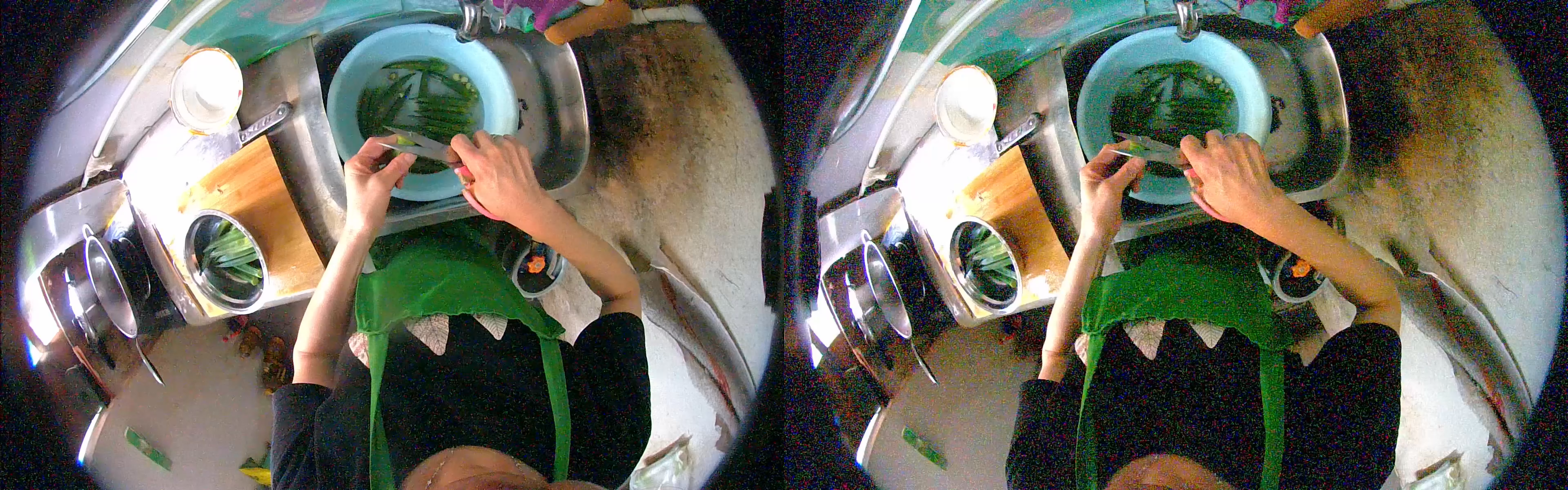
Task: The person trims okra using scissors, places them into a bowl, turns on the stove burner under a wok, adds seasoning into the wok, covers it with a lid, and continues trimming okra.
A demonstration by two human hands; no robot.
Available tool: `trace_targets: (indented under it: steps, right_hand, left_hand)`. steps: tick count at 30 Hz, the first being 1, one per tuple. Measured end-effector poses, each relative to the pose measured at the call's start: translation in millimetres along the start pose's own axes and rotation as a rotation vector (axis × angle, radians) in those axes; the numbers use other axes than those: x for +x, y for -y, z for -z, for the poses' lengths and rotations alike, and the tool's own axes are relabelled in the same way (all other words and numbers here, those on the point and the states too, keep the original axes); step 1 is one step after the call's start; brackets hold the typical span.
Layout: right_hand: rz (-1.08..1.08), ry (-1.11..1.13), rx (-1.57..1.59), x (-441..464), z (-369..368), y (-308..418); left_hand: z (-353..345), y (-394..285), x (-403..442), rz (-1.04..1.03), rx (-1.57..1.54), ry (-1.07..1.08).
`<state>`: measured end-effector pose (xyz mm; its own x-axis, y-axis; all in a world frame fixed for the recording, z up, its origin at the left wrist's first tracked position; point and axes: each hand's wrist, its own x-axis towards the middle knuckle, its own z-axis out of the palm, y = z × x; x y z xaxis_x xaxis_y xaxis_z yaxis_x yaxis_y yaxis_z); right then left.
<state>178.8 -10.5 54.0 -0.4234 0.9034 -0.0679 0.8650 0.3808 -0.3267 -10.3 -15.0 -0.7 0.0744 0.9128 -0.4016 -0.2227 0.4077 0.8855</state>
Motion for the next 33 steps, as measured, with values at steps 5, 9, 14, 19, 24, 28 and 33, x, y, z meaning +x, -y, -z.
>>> trace_targets:
  steps: [5,9,14,19,24,28,33]
  right_hand:
    - [0.002,0.044,0.016,0.4,0.0,-0.4]
    - [-0.042,0.087,0.121,0.8,-15.7,-15.4]
    - [-0.436,0.037,0.406,-12.6,-32.9,-66.6]
    - [-0.380,0.038,0.217,-27.0,-23.6,-85.6]
    - [-0.398,0.002,0.254,-26.7,-34.8,-86.1]
    - [-0.477,0.067,0.514,-23.6,-48.7,-92.1]
    - [-0.448,0.141,0.397,-28.3,-48.1,-96.2]
  left_hand:
    - [2.2,-3.4,-2.9,0.040,0.025,0.029]
    - [9.4,-7.8,-10.0,-0.016,0.012,0.060]
    - [65.0,-87.5,-67.3,-0.200,0.727,-0.100]
    - [144.3,-104.7,-95.3,-0.295,1.386,-0.224]
    - [74.0,-80.3,-51.5,-0.400,1.083,-0.197]
    - [9.5,19.9,69.7,-0.404,1.159,0.096]
    - [6.0,107.0,167.9,-0.146,1.683,0.059]
